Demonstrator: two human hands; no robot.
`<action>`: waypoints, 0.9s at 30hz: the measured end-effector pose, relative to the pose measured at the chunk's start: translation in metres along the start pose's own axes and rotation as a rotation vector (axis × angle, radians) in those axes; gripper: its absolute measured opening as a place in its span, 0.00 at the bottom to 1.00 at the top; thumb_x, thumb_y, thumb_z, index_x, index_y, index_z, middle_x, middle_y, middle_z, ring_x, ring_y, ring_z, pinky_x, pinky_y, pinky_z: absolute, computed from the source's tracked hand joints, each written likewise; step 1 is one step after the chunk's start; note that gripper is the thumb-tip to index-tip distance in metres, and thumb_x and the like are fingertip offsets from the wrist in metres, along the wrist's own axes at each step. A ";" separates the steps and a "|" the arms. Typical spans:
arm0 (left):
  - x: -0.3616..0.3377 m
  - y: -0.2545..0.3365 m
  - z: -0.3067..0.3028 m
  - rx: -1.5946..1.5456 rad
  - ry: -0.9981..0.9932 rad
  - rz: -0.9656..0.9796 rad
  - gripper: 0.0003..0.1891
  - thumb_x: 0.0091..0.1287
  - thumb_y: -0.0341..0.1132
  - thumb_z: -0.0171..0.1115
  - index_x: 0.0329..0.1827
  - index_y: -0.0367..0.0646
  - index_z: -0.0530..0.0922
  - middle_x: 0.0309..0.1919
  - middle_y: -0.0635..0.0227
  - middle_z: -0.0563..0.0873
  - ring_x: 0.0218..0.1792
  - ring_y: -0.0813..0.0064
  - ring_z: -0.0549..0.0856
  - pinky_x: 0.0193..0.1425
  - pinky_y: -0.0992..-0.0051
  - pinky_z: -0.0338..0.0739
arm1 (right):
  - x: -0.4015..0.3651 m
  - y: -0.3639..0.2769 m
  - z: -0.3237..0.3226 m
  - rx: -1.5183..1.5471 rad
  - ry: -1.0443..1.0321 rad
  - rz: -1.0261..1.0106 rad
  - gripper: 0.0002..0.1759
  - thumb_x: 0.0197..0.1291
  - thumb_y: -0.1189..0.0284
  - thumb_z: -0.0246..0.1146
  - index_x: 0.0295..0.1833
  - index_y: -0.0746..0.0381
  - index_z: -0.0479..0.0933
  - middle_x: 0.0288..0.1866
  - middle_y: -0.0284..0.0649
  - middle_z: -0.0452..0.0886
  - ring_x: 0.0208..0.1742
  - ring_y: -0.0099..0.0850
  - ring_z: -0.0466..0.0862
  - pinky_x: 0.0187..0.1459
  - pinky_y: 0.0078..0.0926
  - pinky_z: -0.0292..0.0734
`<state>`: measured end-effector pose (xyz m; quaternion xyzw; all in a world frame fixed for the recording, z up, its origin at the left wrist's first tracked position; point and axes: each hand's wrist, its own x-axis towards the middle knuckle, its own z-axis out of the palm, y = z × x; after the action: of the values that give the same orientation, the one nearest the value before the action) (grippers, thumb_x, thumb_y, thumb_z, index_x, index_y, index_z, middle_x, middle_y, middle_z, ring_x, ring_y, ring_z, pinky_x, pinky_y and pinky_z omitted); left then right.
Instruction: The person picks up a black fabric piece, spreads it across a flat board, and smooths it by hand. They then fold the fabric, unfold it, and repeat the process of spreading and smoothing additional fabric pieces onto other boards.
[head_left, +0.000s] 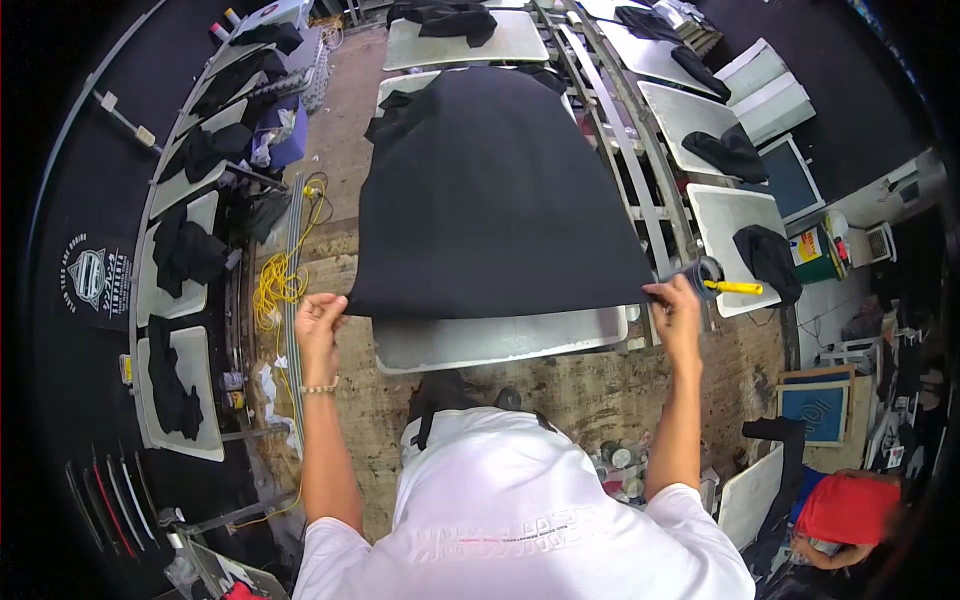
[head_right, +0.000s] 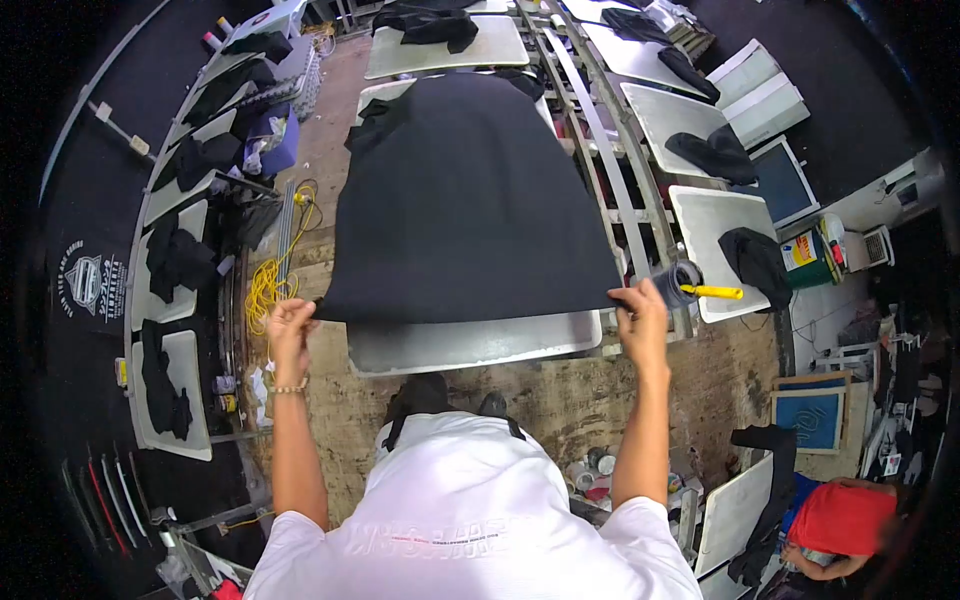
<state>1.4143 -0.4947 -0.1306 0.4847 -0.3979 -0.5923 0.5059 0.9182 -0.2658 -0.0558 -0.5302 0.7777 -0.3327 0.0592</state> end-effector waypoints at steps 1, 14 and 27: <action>-0.005 -0.022 -0.005 0.011 0.023 -0.037 0.09 0.63 0.22 0.69 0.42 0.42 0.78 0.33 0.71 0.86 0.31 0.83 0.84 0.34 0.81 0.81 | -0.012 0.019 0.016 -0.005 0.000 0.000 0.18 0.46 0.88 0.63 0.43 0.62 0.85 0.32 0.42 0.72 0.36 0.36 0.79 0.39 0.29 0.74; -0.127 -0.150 -0.065 0.341 0.156 -0.164 0.17 0.49 0.11 0.52 0.40 0.34 0.80 0.36 0.68 0.81 0.36 0.78 0.78 0.30 0.82 0.68 | -0.157 0.081 0.060 -0.126 -0.053 0.115 0.17 0.40 0.86 0.66 0.39 0.60 0.83 0.33 0.44 0.71 0.40 0.46 0.78 0.43 0.41 0.74; -0.177 -0.181 -0.098 0.663 0.221 -0.410 0.14 0.50 0.12 0.53 0.33 0.32 0.84 0.23 0.65 0.83 0.21 0.76 0.76 0.26 0.73 0.69 | -0.267 0.112 0.094 0.035 -0.301 0.149 0.15 0.41 0.84 0.62 0.39 0.62 0.80 0.30 0.46 0.73 0.33 0.48 0.78 0.36 0.43 0.73</action>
<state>1.4746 -0.2871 -0.2950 0.7516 -0.4056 -0.4649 0.2334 0.9875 -0.0534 -0.2630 -0.5138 0.7912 -0.2578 0.2089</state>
